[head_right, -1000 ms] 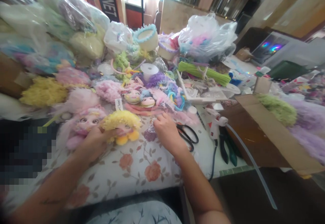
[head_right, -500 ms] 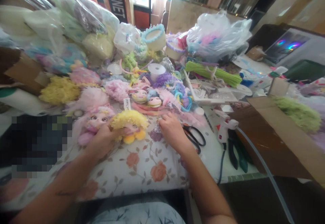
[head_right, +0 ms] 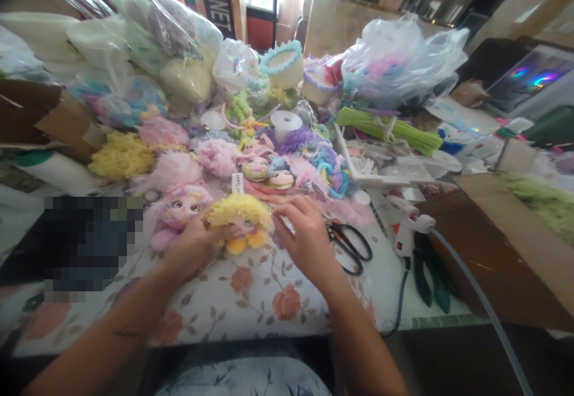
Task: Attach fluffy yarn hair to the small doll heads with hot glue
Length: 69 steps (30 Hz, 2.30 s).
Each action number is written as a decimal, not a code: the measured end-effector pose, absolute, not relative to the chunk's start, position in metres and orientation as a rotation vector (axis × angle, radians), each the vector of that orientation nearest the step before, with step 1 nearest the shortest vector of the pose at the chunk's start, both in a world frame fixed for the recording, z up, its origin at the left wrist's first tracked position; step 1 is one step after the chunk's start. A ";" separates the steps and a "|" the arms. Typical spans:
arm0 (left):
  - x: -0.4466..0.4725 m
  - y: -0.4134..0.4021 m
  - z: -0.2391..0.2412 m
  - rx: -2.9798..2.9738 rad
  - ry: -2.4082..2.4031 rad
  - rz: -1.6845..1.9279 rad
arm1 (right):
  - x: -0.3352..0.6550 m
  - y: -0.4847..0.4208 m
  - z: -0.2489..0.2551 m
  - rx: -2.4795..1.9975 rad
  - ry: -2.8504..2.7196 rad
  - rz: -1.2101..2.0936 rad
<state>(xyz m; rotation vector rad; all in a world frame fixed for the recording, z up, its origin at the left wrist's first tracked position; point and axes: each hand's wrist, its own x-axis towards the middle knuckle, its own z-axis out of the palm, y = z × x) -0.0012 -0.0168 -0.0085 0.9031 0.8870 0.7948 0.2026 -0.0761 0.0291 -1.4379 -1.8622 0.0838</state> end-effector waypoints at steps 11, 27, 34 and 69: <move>-0.002 -0.017 -0.012 0.992 0.875 0.802 | 0.164 -0.066 0.008 -1.289 -1.750 0.103; -0.002 -0.017 -0.013 0.981 0.851 0.799 | 0.165 -0.063 0.003 -1.315 -1.785 0.049; -0.002 -0.017 -0.012 0.984 0.858 0.788 | 0.165 -0.063 0.004 -1.309 -1.788 0.045; -0.002 -0.017 -0.012 1.006 0.853 0.799 | 0.165 -0.063 0.007 -1.341 -1.704 0.167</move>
